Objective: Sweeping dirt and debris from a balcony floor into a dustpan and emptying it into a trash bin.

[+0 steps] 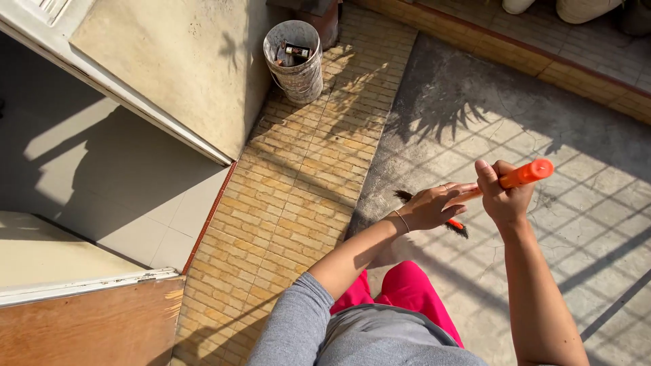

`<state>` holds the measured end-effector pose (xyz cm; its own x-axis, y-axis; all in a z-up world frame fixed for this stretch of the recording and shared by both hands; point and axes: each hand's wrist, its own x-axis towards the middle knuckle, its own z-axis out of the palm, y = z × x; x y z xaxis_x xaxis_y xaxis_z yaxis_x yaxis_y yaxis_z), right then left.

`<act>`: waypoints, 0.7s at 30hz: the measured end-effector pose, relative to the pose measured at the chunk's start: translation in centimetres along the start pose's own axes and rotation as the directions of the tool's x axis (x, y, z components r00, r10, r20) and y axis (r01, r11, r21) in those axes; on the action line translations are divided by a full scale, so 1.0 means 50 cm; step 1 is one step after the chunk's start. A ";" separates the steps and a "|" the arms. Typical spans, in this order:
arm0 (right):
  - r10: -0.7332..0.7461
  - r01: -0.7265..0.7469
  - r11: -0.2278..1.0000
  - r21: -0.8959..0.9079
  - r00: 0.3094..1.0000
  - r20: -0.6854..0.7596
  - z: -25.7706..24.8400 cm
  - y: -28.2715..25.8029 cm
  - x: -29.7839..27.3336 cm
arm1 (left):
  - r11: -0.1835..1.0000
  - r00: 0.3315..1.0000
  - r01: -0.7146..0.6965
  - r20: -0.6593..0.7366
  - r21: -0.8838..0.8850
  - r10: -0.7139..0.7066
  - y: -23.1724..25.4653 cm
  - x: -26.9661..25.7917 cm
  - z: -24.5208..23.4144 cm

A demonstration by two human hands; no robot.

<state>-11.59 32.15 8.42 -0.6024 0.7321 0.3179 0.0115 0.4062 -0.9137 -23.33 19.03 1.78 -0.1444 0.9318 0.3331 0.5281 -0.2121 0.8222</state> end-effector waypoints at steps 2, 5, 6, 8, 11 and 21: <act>-0.010 0.010 1.000 0.013 1.000 -0.026 0.000 0.033 0.077 | 0.998 0.998 -0.062 0.002 -0.004 0.062 -0.048 0.085 -0.027; -0.015 0.017 0.999 0.049 0.999 -0.045 -0.003 0.087 0.231 | 0.992 0.992 -0.126 -0.004 -0.027 0.126 -0.134 0.239 -0.070; 0.017 -0.015 0.997 0.075 0.999 -0.031 -0.004 0.108 0.265 | 0.993 0.995 -0.104 -0.003 -0.056 0.105 -0.160 0.269 -0.071; 0.027 -0.023 0.993 0.116 0.999 -0.031 0.018 0.135 0.362 | 0.995 0.995 -0.097 -0.012 -0.028 0.096 -0.218 0.351 -0.092; -0.073 0.075 0.995 0.071 0.997 -0.028 0.042 0.184 0.560 | 0.996 0.992 -0.094 -0.082 0.007 0.094 -0.311 0.511 -0.139; -0.007 0.007 1.000 0.003 0.999 0.048 0.174 0.310 1.010 | 0.993 0.991 0.094 -0.093 -0.066 -0.100 -0.494 0.791 -0.403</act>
<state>-48.77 70.64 8.10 -0.6398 0.7026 0.3116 0.0051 0.4093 -0.9124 -58.97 55.18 3.95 -0.2734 0.9170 0.2904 0.4556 -0.1424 0.8787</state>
